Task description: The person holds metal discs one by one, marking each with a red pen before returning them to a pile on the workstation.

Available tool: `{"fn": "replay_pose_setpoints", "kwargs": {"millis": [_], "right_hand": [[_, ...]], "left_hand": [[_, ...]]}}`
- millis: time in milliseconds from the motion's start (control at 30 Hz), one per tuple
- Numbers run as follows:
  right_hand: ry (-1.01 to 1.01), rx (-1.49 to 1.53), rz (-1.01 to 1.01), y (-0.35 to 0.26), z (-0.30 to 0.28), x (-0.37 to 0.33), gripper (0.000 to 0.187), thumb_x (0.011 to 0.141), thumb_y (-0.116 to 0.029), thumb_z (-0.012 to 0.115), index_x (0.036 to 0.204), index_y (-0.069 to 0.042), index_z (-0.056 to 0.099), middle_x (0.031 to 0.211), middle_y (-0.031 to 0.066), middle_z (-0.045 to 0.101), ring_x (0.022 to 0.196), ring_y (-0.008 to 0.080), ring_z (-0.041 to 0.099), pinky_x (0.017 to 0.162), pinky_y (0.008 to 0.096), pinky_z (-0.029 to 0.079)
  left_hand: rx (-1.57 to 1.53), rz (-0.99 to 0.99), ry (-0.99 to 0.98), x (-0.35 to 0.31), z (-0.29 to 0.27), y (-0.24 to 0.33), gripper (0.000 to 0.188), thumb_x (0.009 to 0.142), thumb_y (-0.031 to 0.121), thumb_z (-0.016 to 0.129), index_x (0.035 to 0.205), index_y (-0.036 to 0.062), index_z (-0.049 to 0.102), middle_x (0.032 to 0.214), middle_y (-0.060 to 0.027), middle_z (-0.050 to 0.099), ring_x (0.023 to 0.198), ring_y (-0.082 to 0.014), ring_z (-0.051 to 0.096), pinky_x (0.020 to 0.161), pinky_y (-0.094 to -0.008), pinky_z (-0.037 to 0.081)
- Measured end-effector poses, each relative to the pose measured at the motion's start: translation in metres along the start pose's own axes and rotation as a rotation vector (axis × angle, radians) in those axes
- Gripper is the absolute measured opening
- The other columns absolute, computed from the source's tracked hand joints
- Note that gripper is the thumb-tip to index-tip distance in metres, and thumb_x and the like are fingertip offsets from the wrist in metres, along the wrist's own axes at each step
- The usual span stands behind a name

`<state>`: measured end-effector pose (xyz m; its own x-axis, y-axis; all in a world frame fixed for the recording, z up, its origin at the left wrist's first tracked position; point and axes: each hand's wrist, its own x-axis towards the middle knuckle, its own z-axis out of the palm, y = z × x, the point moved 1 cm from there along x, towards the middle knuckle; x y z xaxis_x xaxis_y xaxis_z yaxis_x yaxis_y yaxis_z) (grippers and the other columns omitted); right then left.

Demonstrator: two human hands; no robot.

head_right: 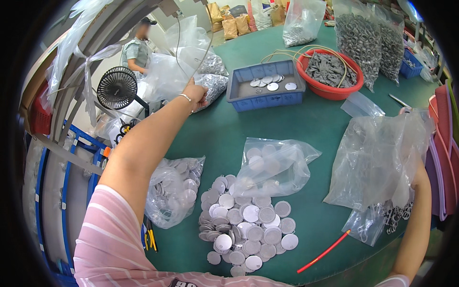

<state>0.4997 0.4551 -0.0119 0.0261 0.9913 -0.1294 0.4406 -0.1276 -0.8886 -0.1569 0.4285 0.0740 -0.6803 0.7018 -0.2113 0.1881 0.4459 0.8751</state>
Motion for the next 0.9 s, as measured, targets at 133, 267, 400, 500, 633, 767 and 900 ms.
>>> {"fn": "replay_pose_setpoints", "kwargs": {"millis": [133, 267, 400, 500, 633, 767, 900], "right_hand": [[0.395, -0.315, -0.419, -0.051, 0.030, 0.017, 0.019, 0.086, -0.016, 0.051, 0.090, 0.001, 0.056, 0.087, 0.0072, 0.055, 0.075, 0.0152, 0.051, 0.063, 0.0298, 0.042], [0.717, -0.530, -0.594, -0.080, 0.049, 0.028, 0.018, 0.086, -0.016, 0.051, 0.085, 0.002, 0.055, 0.081, 0.0059, 0.052, 0.072, 0.0146, 0.048, 0.061, 0.0300, 0.040], [0.788, -0.655, -0.619, -0.088, 0.052, 0.018, 0.019, 0.086, -0.016, 0.051, 0.081, 0.003, 0.054, 0.078, 0.0052, 0.051, 0.073, 0.0133, 0.046, 0.062, 0.0289, 0.038], [0.652, -0.634, -0.419, -0.094, 0.057, 0.013, 0.019, 0.087, -0.015, 0.050, 0.086, 0.004, 0.056, 0.083, 0.0062, 0.054, 0.079, 0.0128, 0.047, 0.066, 0.0269, 0.039], [0.626, -0.594, -0.434, -0.089, 0.055, 0.014, 0.019, 0.086, -0.015, 0.051, 0.087, 0.003, 0.056, 0.084, 0.0066, 0.055, 0.080, 0.0130, 0.048, 0.067, 0.0269, 0.040], [0.698, -0.570, -0.485, -0.085, 0.053, 0.020, 0.019, 0.086, -0.015, 0.051, 0.088, 0.003, 0.056, 0.085, 0.0070, 0.055, 0.080, 0.0133, 0.048, 0.068, 0.0270, 0.040], [0.728, -0.544, -0.523, -0.085, 0.051, 0.018, 0.019, 0.085, -0.015, 0.052, 0.090, 0.003, 0.056, 0.087, 0.0074, 0.055, 0.081, 0.0136, 0.049, 0.069, 0.0270, 0.040]], "left_hand": [[-0.004, 0.000, 0.009, 0.003, -0.004, -0.001, 0.081, 0.081, 0.003, 0.049, 0.141, 0.0301, 0.002, 0.067, -0.0029, 0.049, 0.053, -0.0136, 0.047, 0.047, -0.0299, 0.046], [-0.012, -0.010, 0.031, 0.012, -0.004, -0.007, 0.079, 0.080, 0.002, 0.046, 0.142, 0.0290, 0.004, 0.077, -0.0073, 0.053, 0.052, -0.0156, 0.048, 0.044, -0.0294, 0.046], [0.011, 0.005, 0.042, 0.014, 0.002, -0.007, 0.079, 0.078, 0.001, 0.045, 0.142, 0.0266, 0.008, 0.094, -0.0116, 0.053, 0.052, -0.0170, 0.050, 0.039, -0.0287, 0.046], [0.020, 0.020, 0.049, 0.019, 0.001, -0.010, 0.080, 0.075, 0.002, 0.046, 0.142, 0.0267, 0.009, 0.098, -0.0099, 0.052, 0.050, -0.0173, 0.050, 0.038, -0.0272, 0.045], [0.034, 0.010, 0.065, 0.026, -0.001, -0.016, 0.078, 0.077, 0.004, 0.045, 0.142, 0.0280, 0.010, 0.097, -0.0089, 0.053, 0.048, -0.0171, 0.050, 0.037, -0.0271, 0.044], [-0.011, -0.011, 0.024, 0.025, 0.000, -0.017, 0.075, 0.079, 0.006, 0.046, 0.141, 0.0290, 0.011, 0.088, -0.0077, 0.054, 0.048, -0.0171, 0.050, 0.036, -0.0269, 0.043], [-0.068, -0.028, 0.020, 0.021, 0.000, -0.014, 0.071, 0.080, 0.010, 0.049, 0.140, 0.0273, 0.015, 0.077, -0.0069, 0.053, 0.048, -0.0175, 0.050, 0.036, -0.0272, 0.043]]}}
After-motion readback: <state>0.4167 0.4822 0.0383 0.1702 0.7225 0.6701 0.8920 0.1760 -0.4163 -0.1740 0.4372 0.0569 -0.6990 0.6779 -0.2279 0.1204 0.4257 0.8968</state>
